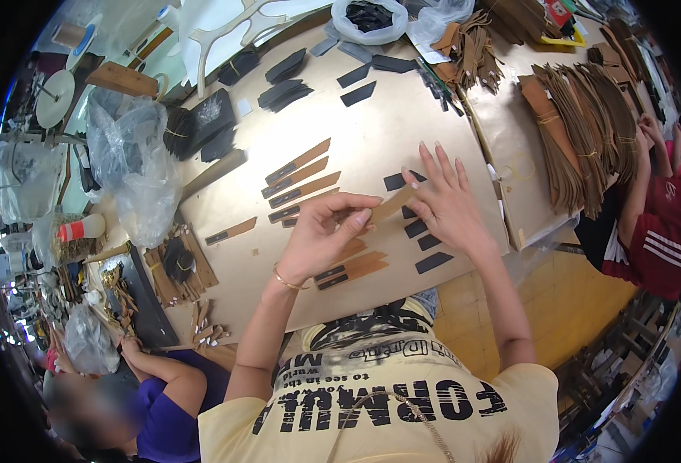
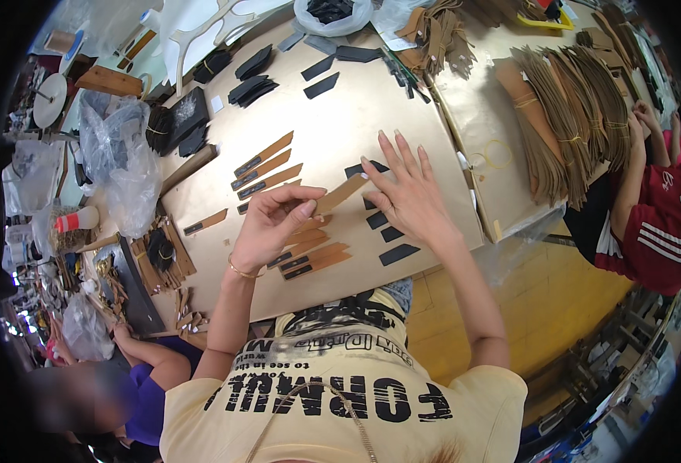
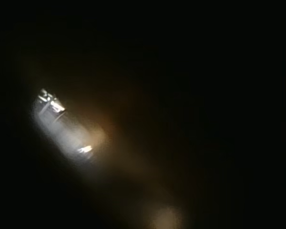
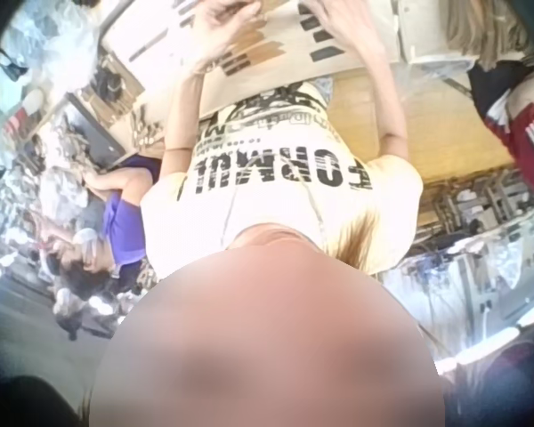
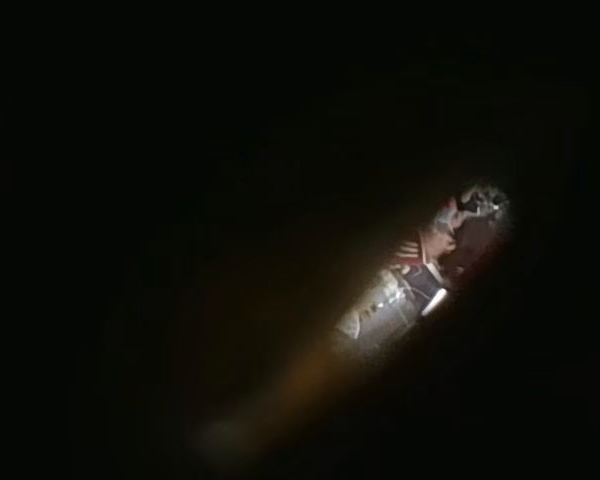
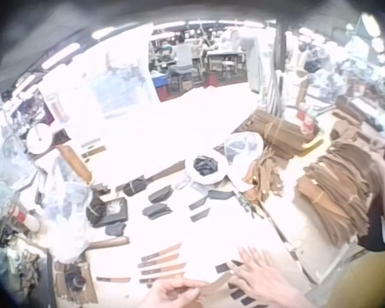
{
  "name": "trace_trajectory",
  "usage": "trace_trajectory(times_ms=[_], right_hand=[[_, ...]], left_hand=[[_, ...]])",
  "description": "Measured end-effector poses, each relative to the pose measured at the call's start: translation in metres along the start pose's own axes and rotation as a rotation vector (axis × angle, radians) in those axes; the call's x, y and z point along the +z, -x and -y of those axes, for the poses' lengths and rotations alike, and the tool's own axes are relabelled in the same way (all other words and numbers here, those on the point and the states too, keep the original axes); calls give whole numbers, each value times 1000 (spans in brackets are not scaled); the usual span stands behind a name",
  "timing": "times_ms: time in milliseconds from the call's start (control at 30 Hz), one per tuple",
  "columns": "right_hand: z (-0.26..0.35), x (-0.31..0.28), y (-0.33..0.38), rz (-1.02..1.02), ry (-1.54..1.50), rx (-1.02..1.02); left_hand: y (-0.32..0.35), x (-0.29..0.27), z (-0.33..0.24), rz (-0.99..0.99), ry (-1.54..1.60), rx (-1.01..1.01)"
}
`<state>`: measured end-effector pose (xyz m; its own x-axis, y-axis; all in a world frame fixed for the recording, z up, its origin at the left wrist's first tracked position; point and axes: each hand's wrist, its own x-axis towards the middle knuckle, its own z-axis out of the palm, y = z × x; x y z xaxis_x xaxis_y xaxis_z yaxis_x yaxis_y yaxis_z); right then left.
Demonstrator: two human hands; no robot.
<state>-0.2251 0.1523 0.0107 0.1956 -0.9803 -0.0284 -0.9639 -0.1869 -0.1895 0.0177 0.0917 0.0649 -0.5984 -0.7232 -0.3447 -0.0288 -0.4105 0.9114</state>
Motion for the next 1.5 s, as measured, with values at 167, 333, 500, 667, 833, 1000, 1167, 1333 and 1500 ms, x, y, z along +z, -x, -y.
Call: trace_trajectory(times_ms=[167,333,500,667,833,1000,1167,1333,1500], right_hand=[[-9,-21,-3,27,-1714,150],[5,-25,-4,21,-1576,344],[12,-10,-19,-2,-1265,529],[11,-3,-33,-109,-1031,480],[8,-3,-37,-66,-1044,477],[9,-1,-38,-92,-1035,446],[8,-3,-39,-67,-1012,473],[8,-3,-40,-75,-996,466],[8,-2,-40,-72,-985,466]], left_hand=[[-12,15,7,84,-58,57],[-30,16,20,-133,-283,77],[-42,12,26,-282,-407,33],[-56,17,35,-358,-535,84],[-60,14,41,-375,-553,53],[-59,13,43,-374,-557,49],[-60,13,44,-378,-567,79],[-59,14,44,-388,-536,81],[-59,15,45,-369,-590,90]])
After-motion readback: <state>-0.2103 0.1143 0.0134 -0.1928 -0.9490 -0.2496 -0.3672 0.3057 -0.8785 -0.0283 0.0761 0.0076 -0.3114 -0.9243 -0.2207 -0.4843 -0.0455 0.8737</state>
